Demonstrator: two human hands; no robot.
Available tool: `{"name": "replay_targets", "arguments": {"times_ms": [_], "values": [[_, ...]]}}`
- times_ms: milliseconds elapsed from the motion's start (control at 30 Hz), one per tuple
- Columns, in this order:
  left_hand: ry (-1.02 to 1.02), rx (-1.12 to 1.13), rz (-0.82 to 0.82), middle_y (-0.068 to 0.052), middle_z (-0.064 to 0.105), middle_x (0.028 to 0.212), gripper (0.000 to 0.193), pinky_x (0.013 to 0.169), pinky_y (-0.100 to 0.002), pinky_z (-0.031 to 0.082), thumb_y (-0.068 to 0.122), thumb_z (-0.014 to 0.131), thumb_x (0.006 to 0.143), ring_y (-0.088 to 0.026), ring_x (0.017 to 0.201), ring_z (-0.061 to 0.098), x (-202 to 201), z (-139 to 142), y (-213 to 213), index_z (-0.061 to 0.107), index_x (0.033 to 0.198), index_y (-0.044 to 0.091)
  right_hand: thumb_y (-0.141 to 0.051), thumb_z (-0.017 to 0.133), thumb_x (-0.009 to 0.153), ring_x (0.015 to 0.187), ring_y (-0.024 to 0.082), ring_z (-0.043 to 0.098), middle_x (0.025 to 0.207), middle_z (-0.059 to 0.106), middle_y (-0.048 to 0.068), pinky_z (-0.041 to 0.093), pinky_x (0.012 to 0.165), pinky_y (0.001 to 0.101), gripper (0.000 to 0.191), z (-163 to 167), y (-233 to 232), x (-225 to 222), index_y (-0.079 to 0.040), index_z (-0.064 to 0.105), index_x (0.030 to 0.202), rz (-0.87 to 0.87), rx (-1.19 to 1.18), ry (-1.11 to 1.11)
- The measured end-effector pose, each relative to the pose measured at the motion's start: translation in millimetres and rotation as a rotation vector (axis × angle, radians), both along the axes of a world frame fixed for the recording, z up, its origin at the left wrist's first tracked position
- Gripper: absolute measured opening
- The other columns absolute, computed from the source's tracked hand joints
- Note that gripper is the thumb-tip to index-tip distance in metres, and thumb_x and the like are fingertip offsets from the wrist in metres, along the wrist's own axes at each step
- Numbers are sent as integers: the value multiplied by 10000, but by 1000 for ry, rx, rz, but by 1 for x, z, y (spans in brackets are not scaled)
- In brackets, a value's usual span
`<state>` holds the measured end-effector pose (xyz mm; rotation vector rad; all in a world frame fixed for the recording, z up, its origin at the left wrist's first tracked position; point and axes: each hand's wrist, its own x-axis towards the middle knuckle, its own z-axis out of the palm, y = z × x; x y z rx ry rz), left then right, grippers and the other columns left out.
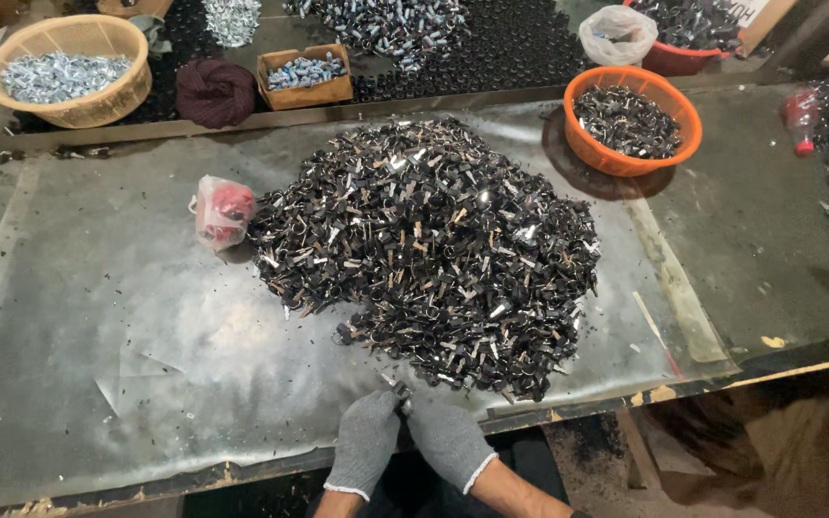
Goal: The person sits at a workshop table wearing gloves and works through a large pile of small black metal components, picking up and manipulating individual pieces by hand at the near edge of the pile and placing finished pieces into an orange basket on the table.
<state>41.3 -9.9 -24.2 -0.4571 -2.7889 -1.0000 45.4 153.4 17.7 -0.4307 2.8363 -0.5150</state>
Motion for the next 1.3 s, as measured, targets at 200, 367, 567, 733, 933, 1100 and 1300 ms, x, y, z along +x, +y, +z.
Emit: {"name": "replay_targets", "arguments": {"times_ms": [200, 367, 567, 733, 933, 1100, 1300], "values": [[-73, -37, -16, -133, 687, 864, 128, 772, -499, 530, 60, 631, 812, -356, 876, 677, 1, 12, 1, 688, 927, 57, -84, 546, 927, 863, 338, 735, 1062, 697, 208, 617, 717, 427, 692, -1, 0, -1, -98, 314, 1579, -123, -115, -193], [-25, -1, -43, -145, 709, 912, 173, 781, -505, 524, 88, 653, 807, -379, 897, 674, 2, 16, 1, 700, 969, 48, -125, 578, 951, 928, 404, 711, 1033, 724, 223, 583, 780, 501, 467, 9, 5, -4, -64, 429, 1390, -46, 22, -52], [-111, -28, 3, -128, 733, 967, 230, 828, -492, 534, 86, 641, 802, -356, 946, 689, 1, 6, 2, 731, 1014, 89, -186, 576, 943, 962, 416, 686, 1033, 699, 224, 549, 820, 540, 564, 7, 7, -3, -50, 367, 1449, -45, -46, -120], [-72, -33, -1, -128, 726, 965, 166, 816, -482, 535, 117, 655, 814, -355, 939, 687, 3, 2, 1, 713, 962, 68, -217, 559, 962, 1007, 414, 678, 1052, 694, 225, 552, 877, 526, 565, 3, 4, -4, -22, 388, 1464, -57, -34, -208], [-65, -51, -28, -119, 709, 897, 112, 790, -492, 527, 123, 667, 819, -349, 887, 680, 5, 5, 4, 705, 916, 82, -285, 535, 1013, 1052, 455, 688, 1127, 697, 254, 554, 930, 550, 425, 10, 13, -8, -68, 489, 1375, -93, 53, -197], [-35, -53, 5, -109, 703, 908, 104, 798, -477, 523, 137, 662, 851, -332, 916, 674, 10, 4, 6, 684, 938, 85, -347, 524, 979, 1122, 466, 646, 1214, 643, 271, 444, 1040, 615, 710, 17, 10, -18, -164, 219, 1594, -57, 22, -417], [19, -49, 35, -128, 692, 948, 223, 819, -466, 507, 102, 653, 848, -338, 930, 657, 19, 5, 12, 677, 1060, 38, -345, 501, 1014, 1104, 453, 648, 1211, 640, 266, 458, 1017, 609, 691, 41, 8, -14, -177, 201, 1613, -64, 22, -404]]}}
